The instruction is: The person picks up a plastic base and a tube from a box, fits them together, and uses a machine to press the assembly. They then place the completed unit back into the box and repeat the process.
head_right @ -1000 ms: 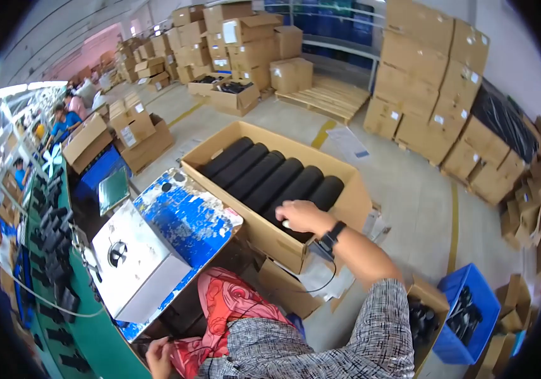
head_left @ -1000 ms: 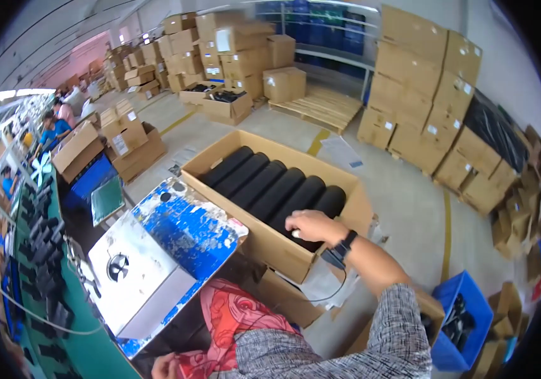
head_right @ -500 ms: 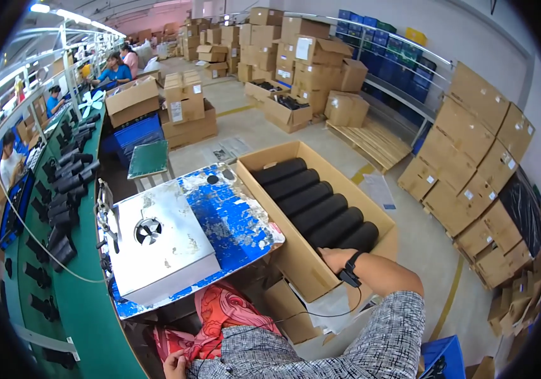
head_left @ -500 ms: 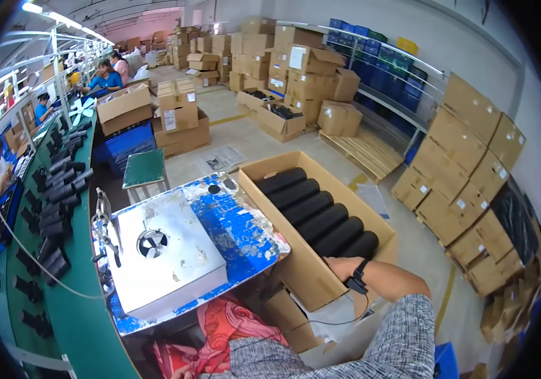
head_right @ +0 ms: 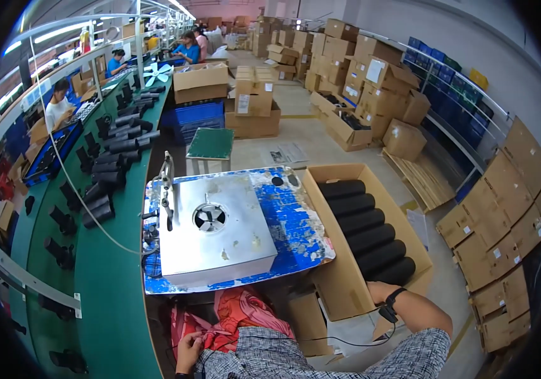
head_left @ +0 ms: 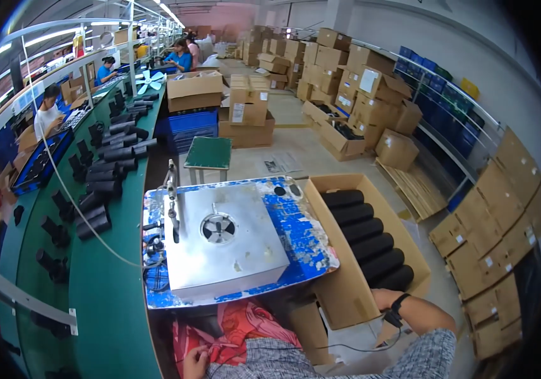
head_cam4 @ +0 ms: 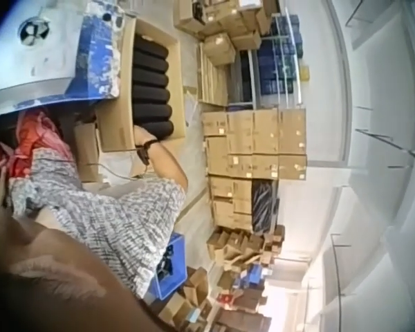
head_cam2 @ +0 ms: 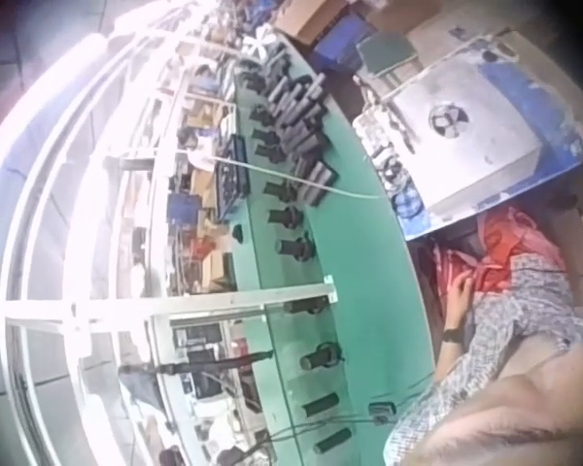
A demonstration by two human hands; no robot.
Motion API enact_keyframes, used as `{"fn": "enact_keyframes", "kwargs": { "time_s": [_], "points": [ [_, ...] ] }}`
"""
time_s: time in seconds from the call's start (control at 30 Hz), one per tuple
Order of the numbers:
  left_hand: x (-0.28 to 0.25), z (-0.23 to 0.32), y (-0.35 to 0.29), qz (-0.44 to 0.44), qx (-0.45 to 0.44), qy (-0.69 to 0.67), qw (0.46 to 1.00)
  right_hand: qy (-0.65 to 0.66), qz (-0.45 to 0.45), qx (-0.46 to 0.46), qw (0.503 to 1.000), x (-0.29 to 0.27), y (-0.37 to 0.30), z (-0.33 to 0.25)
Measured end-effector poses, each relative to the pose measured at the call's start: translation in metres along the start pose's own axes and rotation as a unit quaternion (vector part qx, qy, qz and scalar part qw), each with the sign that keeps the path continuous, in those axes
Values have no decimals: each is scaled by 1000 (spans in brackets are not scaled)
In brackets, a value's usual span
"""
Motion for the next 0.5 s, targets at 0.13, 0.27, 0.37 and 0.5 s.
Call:
{"fn": "enact_keyframes", "kwargs": {
  "time_s": [0.13, 0.27, 0.37, 0.5],
  "points": [
    [0, -6, 2, 22, 20, -13, 999, 59, 56, -24, 996, 13, -9, 18],
    [-3, -9, 5, 29, 12, -33, 999, 50, 120, 1, 991, 11, -19, 13],
    [-8, -11, 3, 22, -1, -40, 999, 66, 174, 30, 982, -48, -60, -48],
    [-3, -15, 8, -13, 9, -121, 993, -63, 440, -38, 895, -129, -111, -92]
  ]
}}
Point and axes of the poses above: each hand's wrist, its own y-axis towards the middle knuckle, its own x-axis out of the palm, z = x × y, the point moved 4 cm from there along y, towards the middle knuckle, and after that the axes turned 4 degrees about x, right-handed, at the moved point
